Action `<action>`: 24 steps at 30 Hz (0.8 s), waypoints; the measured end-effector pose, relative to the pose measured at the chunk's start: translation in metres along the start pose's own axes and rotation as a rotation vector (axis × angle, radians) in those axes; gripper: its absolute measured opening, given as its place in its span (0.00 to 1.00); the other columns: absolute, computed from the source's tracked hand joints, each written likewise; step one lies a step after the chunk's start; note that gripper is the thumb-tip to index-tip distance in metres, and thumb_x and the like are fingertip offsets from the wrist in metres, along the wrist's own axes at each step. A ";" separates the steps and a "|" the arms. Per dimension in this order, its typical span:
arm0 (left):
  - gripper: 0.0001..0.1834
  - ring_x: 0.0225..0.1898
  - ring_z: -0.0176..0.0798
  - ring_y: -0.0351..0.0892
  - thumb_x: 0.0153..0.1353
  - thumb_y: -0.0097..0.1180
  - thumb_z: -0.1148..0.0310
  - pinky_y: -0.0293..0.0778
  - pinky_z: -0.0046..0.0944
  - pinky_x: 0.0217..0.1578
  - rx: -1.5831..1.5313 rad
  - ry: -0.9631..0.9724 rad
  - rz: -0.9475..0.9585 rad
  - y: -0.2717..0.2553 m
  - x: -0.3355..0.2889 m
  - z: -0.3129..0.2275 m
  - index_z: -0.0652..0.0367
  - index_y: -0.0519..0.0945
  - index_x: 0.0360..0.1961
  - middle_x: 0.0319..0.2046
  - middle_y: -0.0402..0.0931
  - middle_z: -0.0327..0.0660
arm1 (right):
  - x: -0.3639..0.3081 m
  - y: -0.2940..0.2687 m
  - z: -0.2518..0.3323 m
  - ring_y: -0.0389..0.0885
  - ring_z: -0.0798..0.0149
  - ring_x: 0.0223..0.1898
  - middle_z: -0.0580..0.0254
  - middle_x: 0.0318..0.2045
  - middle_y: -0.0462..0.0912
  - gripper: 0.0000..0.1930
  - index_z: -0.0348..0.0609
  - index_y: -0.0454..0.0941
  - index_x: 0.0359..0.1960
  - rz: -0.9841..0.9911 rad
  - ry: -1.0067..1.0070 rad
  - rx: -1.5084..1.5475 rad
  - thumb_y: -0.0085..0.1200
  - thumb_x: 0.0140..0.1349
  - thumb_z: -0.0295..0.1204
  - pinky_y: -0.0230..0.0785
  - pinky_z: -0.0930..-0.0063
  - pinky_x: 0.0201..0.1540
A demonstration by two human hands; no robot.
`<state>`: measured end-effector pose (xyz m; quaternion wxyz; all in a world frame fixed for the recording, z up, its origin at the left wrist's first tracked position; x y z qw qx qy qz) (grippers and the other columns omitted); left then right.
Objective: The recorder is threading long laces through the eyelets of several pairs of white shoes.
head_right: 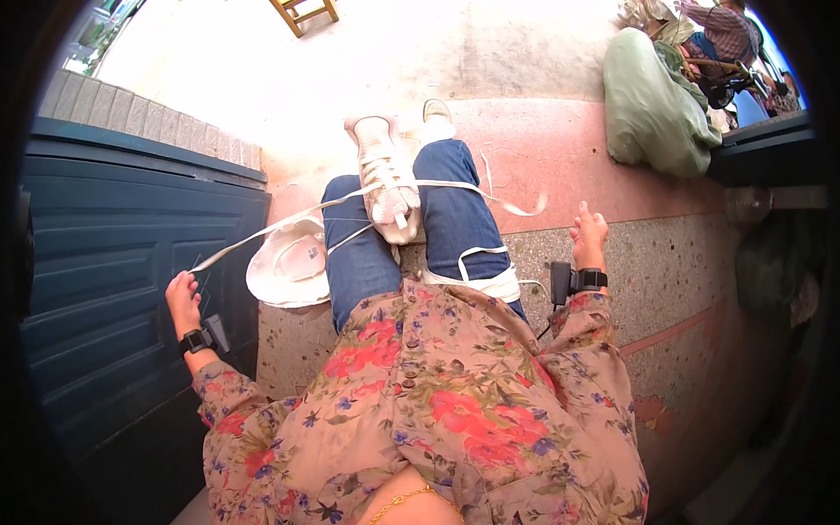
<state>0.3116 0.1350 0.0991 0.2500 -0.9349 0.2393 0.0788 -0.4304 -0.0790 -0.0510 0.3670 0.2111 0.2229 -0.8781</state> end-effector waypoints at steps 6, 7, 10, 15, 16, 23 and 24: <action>0.13 0.37 0.40 0.76 0.54 0.50 0.70 0.69 0.36 0.41 0.324 0.569 0.103 0.141 -0.021 -0.012 0.65 0.77 0.39 0.33 0.78 0.46 | -0.111 0.117 0.072 0.76 0.63 0.29 0.56 0.27 0.78 0.11 0.38 0.73 0.40 0.295 -1.012 -0.265 0.49 0.58 0.29 0.68 0.71 0.35; 0.11 0.32 0.39 0.76 0.54 0.50 0.70 0.70 0.35 0.36 0.307 0.609 0.179 0.182 -0.048 -0.031 0.64 0.78 0.36 0.30 0.77 0.48 | -0.135 0.134 0.070 0.77 0.60 0.30 0.51 0.31 0.78 0.09 0.39 0.74 0.37 0.442 -0.979 -0.449 0.47 0.58 0.29 0.68 0.70 0.35; 0.13 0.26 0.43 0.74 0.55 0.49 0.64 0.68 0.39 0.29 0.538 0.497 0.530 0.265 -0.096 -0.032 0.64 0.78 0.32 0.27 0.76 0.51 | -0.198 0.182 0.050 0.76 0.51 0.35 0.49 0.33 0.77 0.10 0.40 0.74 0.37 0.823 -1.365 -0.477 0.50 0.53 0.27 0.68 0.63 0.38; 0.14 0.25 0.51 0.76 0.54 0.51 0.61 0.70 0.44 0.29 0.445 0.780 0.735 0.306 -0.150 -0.039 0.62 0.79 0.28 0.21 0.76 0.51 | -0.233 0.190 0.031 0.76 0.52 0.25 0.53 0.21 0.77 0.08 0.38 0.73 0.31 0.921 -1.334 -0.681 0.48 0.52 0.29 0.66 0.61 0.37; 0.14 0.25 0.51 0.76 0.54 0.51 0.61 0.70 0.44 0.29 0.445 0.781 0.740 0.304 -0.150 -0.042 0.62 0.79 0.28 0.21 0.76 0.51 | -0.236 0.187 0.027 0.77 0.53 0.23 0.54 0.19 0.77 0.06 0.39 0.72 0.29 0.904 -1.417 -0.816 0.47 0.52 0.28 0.67 0.61 0.36; 0.09 0.22 0.43 0.77 0.53 0.50 0.67 0.72 0.39 0.26 0.831 1.108 0.405 0.270 -0.131 -0.061 0.63 0.77 0.28 0.18 0.75 0.47 | -0.230 0.177 0.030 0.78 0.56 0.21 0.53 0.16 0.76 0.03 0.40 0.70 0.27 0.765 -1.467 -0.959 0.44 0.53 0.25 0.68 0.64 0.24; 0.09 0.22 0.43 0.77 0.53 0.50 0.67 0.72 0.39 0.26 0.829 1.109 0.408 0.267 -0.136 -0.073 0.63 0.77 0.28 0.18 0.75 0.47 | -0.227 0.174 0.044 0.78 0.54 0.20 0.52 0.16 0.76 0.05 0.40 0.71 0.31 0.697 -1.446 -0.889 0.44 0.52 0.24 0.68 0.66 0.23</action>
Point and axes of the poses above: each hand's wrist, its own x-axis towards the middle knuckle, its own y-axis out of the palm, z = x × y, the point moved 4 cm from there along x, towards the middle knuckle
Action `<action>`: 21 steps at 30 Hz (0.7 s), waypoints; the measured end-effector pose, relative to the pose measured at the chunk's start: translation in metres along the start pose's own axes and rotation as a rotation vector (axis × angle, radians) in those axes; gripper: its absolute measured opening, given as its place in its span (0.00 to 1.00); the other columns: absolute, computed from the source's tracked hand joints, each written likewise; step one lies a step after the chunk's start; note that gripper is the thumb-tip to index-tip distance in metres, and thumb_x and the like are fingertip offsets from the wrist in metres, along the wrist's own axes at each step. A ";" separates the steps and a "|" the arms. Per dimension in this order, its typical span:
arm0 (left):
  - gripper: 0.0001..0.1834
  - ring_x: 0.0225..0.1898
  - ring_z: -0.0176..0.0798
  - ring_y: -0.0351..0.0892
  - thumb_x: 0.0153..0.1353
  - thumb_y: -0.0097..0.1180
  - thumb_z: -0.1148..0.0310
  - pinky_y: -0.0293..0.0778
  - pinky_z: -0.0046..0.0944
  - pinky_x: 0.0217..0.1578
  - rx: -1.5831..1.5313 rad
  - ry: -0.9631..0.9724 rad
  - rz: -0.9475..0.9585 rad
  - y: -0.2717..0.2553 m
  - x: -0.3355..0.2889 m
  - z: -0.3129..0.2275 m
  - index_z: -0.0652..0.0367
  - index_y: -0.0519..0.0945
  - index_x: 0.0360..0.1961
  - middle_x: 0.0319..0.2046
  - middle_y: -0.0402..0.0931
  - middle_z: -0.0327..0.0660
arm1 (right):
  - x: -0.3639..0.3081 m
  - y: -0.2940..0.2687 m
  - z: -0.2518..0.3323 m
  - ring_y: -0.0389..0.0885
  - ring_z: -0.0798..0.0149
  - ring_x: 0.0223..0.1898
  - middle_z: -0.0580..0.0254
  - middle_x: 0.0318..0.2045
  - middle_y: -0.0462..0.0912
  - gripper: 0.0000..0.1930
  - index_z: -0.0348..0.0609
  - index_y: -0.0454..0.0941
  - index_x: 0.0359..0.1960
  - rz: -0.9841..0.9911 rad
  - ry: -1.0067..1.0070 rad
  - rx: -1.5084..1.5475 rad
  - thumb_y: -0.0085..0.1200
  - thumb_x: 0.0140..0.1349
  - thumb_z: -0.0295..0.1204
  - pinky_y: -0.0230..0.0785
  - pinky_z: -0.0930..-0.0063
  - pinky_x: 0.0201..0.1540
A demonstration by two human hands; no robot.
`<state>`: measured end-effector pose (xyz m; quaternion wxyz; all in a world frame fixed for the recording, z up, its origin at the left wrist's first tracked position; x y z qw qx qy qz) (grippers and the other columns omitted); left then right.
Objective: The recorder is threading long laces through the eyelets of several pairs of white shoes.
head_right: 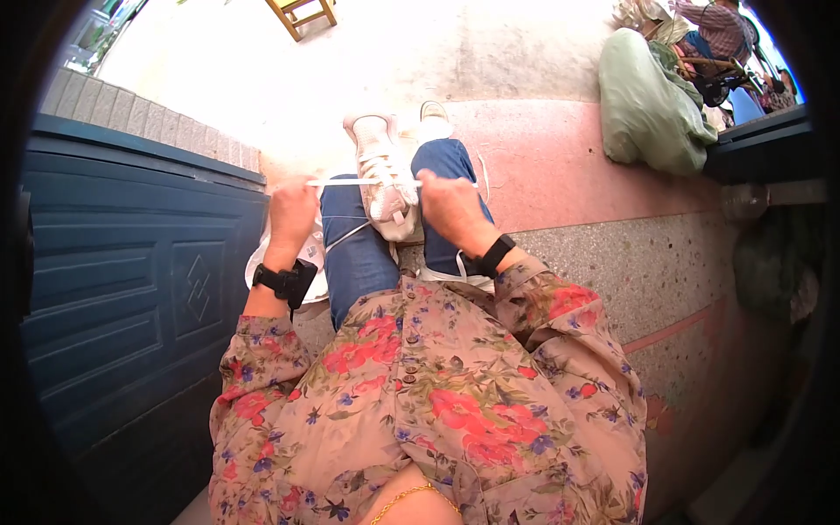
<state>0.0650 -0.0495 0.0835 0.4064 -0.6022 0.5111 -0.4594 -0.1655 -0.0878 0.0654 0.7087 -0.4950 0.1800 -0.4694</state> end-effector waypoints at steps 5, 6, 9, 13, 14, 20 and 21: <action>0.08 0.24 0.39 0.74 0.61 0.40 0.71 0.73 0.39 0.30 -1.414 -0.530 -0.126 -0.054 0.005 -0.016 0.62 0.71 0.34 0.22 0.73 0.42 | 0.032 -0.046 -0.016 0.72 0.68 0.16 0.55 0.15 0.73 0.12 0.34 0.70 0.41 -0.197 0.258 0.536 0.40 0.56 0.22 0.70 0.72 0.23; 0.08 0.24 0.39 0.74 0.61 0.40 0.71 0.73 0.39 0.30 -1.412 -0.533 -0.131 -0.066 0.007 -0.022 0.62 0.71 0.34 0.22 0.73 0.42 | 0.037 -0.061 -0.010 0.72 0.68 0.16 0.55 0.15 0.73 0.12 0.34 0.70 0.41 -0.194 0.254 0.538 0.40 0.56 0.22 0.70 0.72 0.23; 0.06 0.28 0.41 0.74 0.63 0.38 0.70 0.74 0.44 0.34 -1.714 -0.547 -0.050 -0.070 0.009 -0.028 0.61 0.67 0.34 0.28 0.73 0.45 | 0.043 -0.088 -0.004 0.66 0.74 0.17 0.70 0.18 0.67 0.12 0.33 0.68 0.43 -0.251 0.445 1.387 0.36 0.60 0.23 0.71 0.76 0.24; 0.07 0.30 0.43 0.75 0.63 0.38 0.68 0.75 0.46 0.35 -1.881 -0.692 -0.086 -0.013 -0.011 0.004 0.59 0.68 0.32 0.29 0.74 0.47 | 0.026 -0.054 -0.043 0.70 0.72 0.23 0.67 0.24 0.70 0.09 0.36 0.68 0.40 -0.290 0.577 1.755 0.38 0.59 0.22 0.73 0.71 0.31; 0.07 0.29 0.43 0.76 0.62 0.41 0.68 0.75 0.48 0.35 -1.982 -0.729 -0.039 0.017 -0.017 0.020 0.59 0.69 0.33 0.30 0.74 0.47 | 0.017 -0.031 -0.062 0.71 0.71 0.24 0.66 0.25 0.71 0.08 0.37 0.68 0.39 -0.268 0.717 1.644 0.39 0.59 0.23 0.72 0.71 0.33; 0.15 0.39 0.50 0.70 0.55 0.50 0.70 0.67 0.47 0.43 -0.464 -0.520 -0.295 0.079 -0.043 0.048 0.65 0.66 0.42 0.37 0.70 0.53 | -0.047 0.060 -0.129 0.71 0.56 0.41 0.51 0.37 0.72 0.22 0.33 0.65 0.46 -0.267 0.519 0.263 0.55 0.52 0.34 0.64 0.65 0.44; 0.18 0.41 0.51 0.68 0.53 0.52 0.70 0.65 0.47 0.43 -0.268 -0.384 -0.269 0.068 -0.040 0.037 0.66 0.66 0.43 0.39 0.69 0.54 | -0.045 0.039 -0.104 0.68 0.53 0.45 0.50 0.41 0.70 0.20 0.38 0.67 0.46 -0.393 0.325 -0.061 0.53 0.52 0.31 0.62 0.62 0.45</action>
Point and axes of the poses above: each hand's wrist, its own x-axis towards the middle knuckle, its own y-axis out of the palm, z = x × y, the point moved 4 cm from there along x, towards the middle knuckle
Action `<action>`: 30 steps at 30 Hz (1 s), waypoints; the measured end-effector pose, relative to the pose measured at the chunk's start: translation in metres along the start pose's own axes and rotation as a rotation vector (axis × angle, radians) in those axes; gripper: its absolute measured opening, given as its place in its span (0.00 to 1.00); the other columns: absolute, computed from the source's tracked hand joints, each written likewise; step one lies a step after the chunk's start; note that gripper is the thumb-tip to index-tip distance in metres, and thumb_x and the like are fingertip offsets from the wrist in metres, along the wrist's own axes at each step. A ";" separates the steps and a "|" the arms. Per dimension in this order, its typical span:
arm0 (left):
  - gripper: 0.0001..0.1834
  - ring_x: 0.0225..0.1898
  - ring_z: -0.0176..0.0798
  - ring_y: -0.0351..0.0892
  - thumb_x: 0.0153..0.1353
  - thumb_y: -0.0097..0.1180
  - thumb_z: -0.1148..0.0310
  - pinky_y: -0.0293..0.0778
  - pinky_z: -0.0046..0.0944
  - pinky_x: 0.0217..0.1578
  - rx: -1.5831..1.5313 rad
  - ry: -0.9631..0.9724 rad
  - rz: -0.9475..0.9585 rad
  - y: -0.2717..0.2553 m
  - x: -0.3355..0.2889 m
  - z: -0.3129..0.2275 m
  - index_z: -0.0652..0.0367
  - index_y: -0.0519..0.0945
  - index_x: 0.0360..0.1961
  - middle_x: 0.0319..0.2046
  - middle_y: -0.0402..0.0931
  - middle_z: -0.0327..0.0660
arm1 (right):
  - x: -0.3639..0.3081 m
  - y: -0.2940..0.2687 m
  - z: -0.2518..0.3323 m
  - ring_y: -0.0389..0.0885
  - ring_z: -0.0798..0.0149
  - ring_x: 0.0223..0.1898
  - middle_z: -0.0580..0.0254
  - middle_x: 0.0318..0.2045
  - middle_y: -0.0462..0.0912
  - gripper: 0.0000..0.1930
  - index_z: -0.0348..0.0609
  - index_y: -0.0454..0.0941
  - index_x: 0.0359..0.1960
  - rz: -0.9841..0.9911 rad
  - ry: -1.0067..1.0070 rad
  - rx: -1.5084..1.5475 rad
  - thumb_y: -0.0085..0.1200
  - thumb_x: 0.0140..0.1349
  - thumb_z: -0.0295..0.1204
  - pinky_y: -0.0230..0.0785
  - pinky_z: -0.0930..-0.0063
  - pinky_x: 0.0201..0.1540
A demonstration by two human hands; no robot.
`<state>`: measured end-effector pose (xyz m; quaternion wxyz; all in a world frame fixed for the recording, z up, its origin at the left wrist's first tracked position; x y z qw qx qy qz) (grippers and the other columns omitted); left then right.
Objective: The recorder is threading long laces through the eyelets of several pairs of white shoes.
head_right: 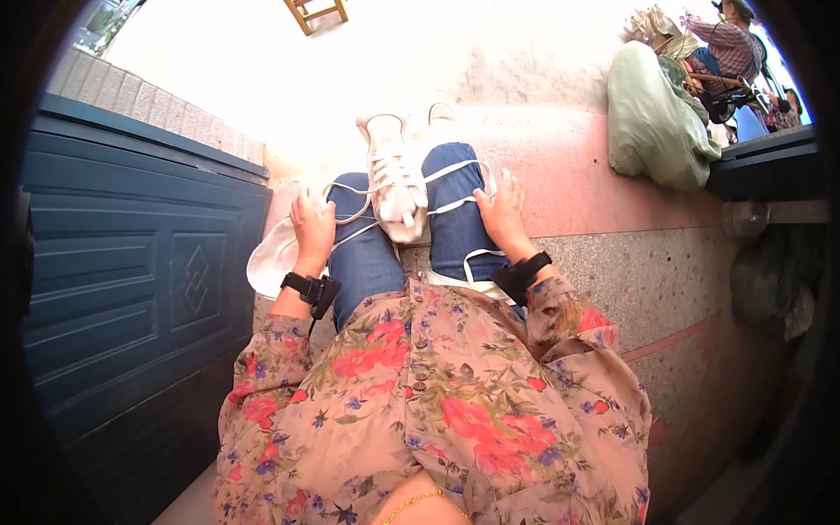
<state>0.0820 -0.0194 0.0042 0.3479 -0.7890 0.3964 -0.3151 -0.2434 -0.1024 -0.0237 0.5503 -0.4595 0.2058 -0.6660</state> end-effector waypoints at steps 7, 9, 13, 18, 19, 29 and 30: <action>0.08 0.36 0.50 0.69 0.48 0.56 0.67 0.65 0.45 0.39 0.130 0.385 0.263 0.000 -0.006 -0.056 0.60 0.78 0.27 0.28 0.74 0.45 | 0.006 -0.039 0.099 0.69 0.60 0.39 0.61 0.33 0.71 0.10 0.43 0.72 0.34 0.445 -0.744 -0.014 0.48 0.48 0.24 0.61 0.68 0.39; 0.08 0.32 0.51 0.70 0.48 0.57 0.67 0.66 0.46 0.37 0.109 0.305 0.334 0.007 -0.003 -0.045 0.61 0.77 0.24 0.25 0.75 0.46 | 0.004 -0.032 0.095 0.69 0.61 0.38 0.62 0.31 0.71 0.08 0.43 0.72 0.31 0.526 -0.782 -0.083 0.49 0.48 0.24 0.61 0.68 0.38; 0.04 0.27 0.45 0.75 0.53 0.50 0.72 0.70 0.39 0.29 -0.227 0.025 0.430 -0.010 0.006 -0.033 0.61 0.74 0.27 0.25 0.75 0.47 | 0.008 -0.029 0.090 0.71 0.55 0.34 0.56 0.27 0.73 0.04 0.41 0.73 0.26 0.654 -0.653 0.027 0.47 0.51 0.26 0.62 0.66 0.37; 0.10 0.31 0.32 0.76 0.61 0.44 0.69 0.72 0.30 0.36 -1.144 -0.493 0.788 -0.024 -0.009 -0.090 0.65 0.67 0.40 0.35 0.74 0.44 | 0.020 -0.005 0.092 0.74 0.46 0.33 0.43 0.27 0.75 0.09 0.35 0.73 0.29 0.630 -0.165 0.490 0.43 0.57 0.29 0.65 0.59 0.36; 0.10 0.31 0.32 0.76 0.61 0.44 0.69 0.72 0.30 0.36 -1.144 -0.496 0.781 -0.018 -0.013 -0.096 0.65 0.67 0.40 0.35 0.74 0.44 | 0.022 0.001 0.097 0.74 0.44 0.33 0.41 0.27 0.75 0.11 0.33 0.72 0.30 0.646 -0.145 0.467 0.41 0.58 0.30 0.66 0.58 0.36; 0.09 0.36 0.32 0.74 0.62 0.40 0.71 0.70 0.29 0.38 -0.781 -0.301 0.740 0.011 -0.016 -0.130 0.67 0.67 0.38 0.36 0.72 0.43 | 0.032 0.000 0.099 0.75 0.45 0.32 0.48 0.33 0.74 0.08 0.35 0.72 0.29 0.510 -0.200 0.319 0.43 0.55 0.28 0.67 0.59 0.36; 0.08 0.35 0.31 0.74 0.62 0.40 0.72 0.70 0.28 0.37 -0.760 -0.338 0.736 0.016 -0.017 -0.127 0.66 0.67 0.38 0.35 0.72 0.42 | 0.032 0.001 0.100 0.75 0.45 0.32 0.48 0.33 0.74 0.08 0.35 0.72 0.29 0.509 -0.199 0.319 0.43 0.55 0.28 0.67 0.59 0.36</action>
Point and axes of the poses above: each hand's wrist, its own x-axis towards the middle knuckle, its own y-axis out of the palm, z = x × y, the point moved 4 cm from there along x, towards the middle knuckle
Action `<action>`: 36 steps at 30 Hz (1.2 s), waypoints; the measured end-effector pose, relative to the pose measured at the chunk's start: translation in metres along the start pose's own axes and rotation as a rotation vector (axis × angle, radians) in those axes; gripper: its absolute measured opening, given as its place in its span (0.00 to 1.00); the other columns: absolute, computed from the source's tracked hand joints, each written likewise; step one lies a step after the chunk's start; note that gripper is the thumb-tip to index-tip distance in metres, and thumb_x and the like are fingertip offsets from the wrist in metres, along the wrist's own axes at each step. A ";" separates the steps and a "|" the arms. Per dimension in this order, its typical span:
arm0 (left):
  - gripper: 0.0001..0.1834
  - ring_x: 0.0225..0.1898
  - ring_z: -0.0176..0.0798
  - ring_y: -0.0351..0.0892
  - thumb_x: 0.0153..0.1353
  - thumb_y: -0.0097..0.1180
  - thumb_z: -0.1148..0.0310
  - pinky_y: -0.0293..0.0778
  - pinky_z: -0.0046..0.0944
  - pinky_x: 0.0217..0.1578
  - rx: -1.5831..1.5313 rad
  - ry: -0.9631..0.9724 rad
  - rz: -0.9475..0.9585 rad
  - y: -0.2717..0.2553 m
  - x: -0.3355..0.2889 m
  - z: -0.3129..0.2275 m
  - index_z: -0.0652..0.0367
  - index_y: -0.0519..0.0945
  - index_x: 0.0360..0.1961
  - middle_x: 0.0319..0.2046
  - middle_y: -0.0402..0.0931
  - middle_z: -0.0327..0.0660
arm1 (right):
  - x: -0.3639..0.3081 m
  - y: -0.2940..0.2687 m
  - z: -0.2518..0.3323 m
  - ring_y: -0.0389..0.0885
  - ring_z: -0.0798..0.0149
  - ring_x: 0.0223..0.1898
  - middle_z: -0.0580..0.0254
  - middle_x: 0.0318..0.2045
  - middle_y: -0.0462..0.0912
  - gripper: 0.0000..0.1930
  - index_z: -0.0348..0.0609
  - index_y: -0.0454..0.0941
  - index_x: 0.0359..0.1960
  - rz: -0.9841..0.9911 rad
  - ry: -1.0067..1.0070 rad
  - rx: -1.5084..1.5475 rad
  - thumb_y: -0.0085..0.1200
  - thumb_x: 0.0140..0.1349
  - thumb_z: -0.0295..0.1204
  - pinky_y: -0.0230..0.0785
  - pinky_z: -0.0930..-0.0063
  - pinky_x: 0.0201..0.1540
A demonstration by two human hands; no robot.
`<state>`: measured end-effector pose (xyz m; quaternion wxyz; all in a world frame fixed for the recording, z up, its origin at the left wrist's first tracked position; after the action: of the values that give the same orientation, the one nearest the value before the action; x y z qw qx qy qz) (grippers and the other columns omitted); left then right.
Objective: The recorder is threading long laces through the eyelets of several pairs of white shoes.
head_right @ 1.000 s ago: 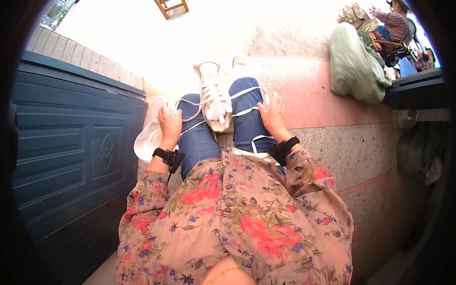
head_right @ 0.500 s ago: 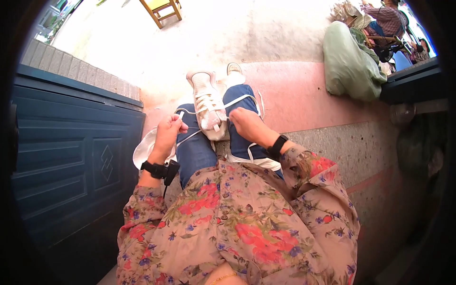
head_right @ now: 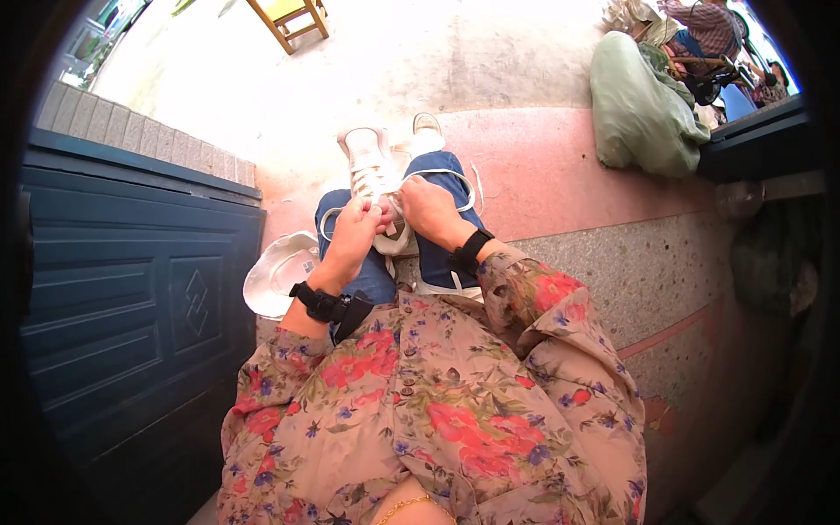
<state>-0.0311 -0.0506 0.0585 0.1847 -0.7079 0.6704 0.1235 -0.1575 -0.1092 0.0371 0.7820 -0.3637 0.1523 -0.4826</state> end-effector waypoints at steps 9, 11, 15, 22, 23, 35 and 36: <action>0.06 0.30 0.26 0.70 0.61 0.42 0.72 0.67 0.26 0.32 -0.060 -0.035 -0.090 0.009 0.015 0.017 0.63 0.70 0.36 0.31 0.71 0.36 | 0.019 0.006 0.010 0.79 0.53 0.27 0.50 0.23 0.76 0.07 0.36 0.75 0.23 0.100 -0.094 -0.323 0.50 0.47 0.27 0.71 0.65 0.28; 0.06 0.30 0.26 0.69 0.61 0.42 0.72 0.67 0.26 0.31 0.019 -0.022 -0.107 0.009 0.016 0.022 0.62 0.70 0.36 0.31 0.71 0.36 | 0.025 0.010 0.005 0.78 0.53 0.29 0.51 0.24 0.76 0.06 0.37 0.76 0.23 0.104 -0.168 -0.324 0.50 0.46 0.27 0.71 0.65 0.29; 0.08 0.33 0.28 0.71 0.61 0.41 0.73 0.69 0.27 0.34 -0.196 -0.065 -0.117 0.009 0.015 0.021 0.63 0.70 0.39 0.33 0.70 0.35 | 0.028 -0.001 0.008 0.73 0.56 0.36 0.59 0.28 0.74 0.05 0.41 0.76 0.22 0.095 -0.191 -0.323 0.48 0.48 0.27 0.66 0.64 0.37; 0.08 0.37 0.27 0.71 0.61 0.41 0.73 0.69 0.25 0.33 -0.520 0.009 -0.041 0.013 0.016 0.020 0.62 0.69 0.40 0.37 0.71 0.37 | 0.029 -0.001 0.026 0.71 0.60 0.37 0.62 0.28 0.73 0.03 0.46 0.75 0.20 0.106 -0.490 -0.543 0.51 0.45 0.30 0.60 0.66 0.39; 0.08 0.37 0.27 0.71 0.61 0.41 0.73 0.69 0.25 0.33 -0.520 0.008 -0.039 0.013 0.014 0.019 0.62 0.69 0.40 0.37 0.71 0.37 | 0.030 -0.001 0.020 0.71 0.61 0.36 0.63 0.28 0.73 0.04 0.46 0.75 0.20 0.059 -0.486 -0.536 0.51 0.46 0.31 0.60 0.66 0.39; 0.07 0.16 0.21 0.61 0.61 0.45 0.69 0.57 0.20 0.15 -0.051 -0.014 -0.198 -0.058 0.009 0.024 0.60 0.73 0.31 0.17 0.67 0.30 | 0.009 0.000 0.031 0.70 0.59 0.36 0.59 0.24 0.74 0.04 0.43 0.77 0.21 -0.020 -0.282 -0.682 0.51 0.45 0.28 0.57 0.66 0.38; 0.08 0.16 0.20 0.62 0.61 0.45 0.69 0.57 0.20 0.14 -0.044 -0.013 -0.258 -0.053 0.009 0.024 0.61 0.73 0.30 0.17 0.67 0.30 | 0.011 0.001 0.026 0.70 0.58 0.37 0.58 0.25 0.75 0.05 0.42 0.77 0.22 -0.008 -0.212 -0.646 0.51 0.44 0.28 0.58 0.66 0.38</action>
<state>0.0244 -0.0468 0.0382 0.1879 -0.7914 0.5696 0.1181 -0.1365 -0.1076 0.0552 0.6360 -0.6415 0.2139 -0.3718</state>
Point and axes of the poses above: each hand's wrist, its own x-axis towards the middle knuckle, its own y-axis out of the palm, z = x × y, the point moved 4 cm from there along x, towards the middle knuckle
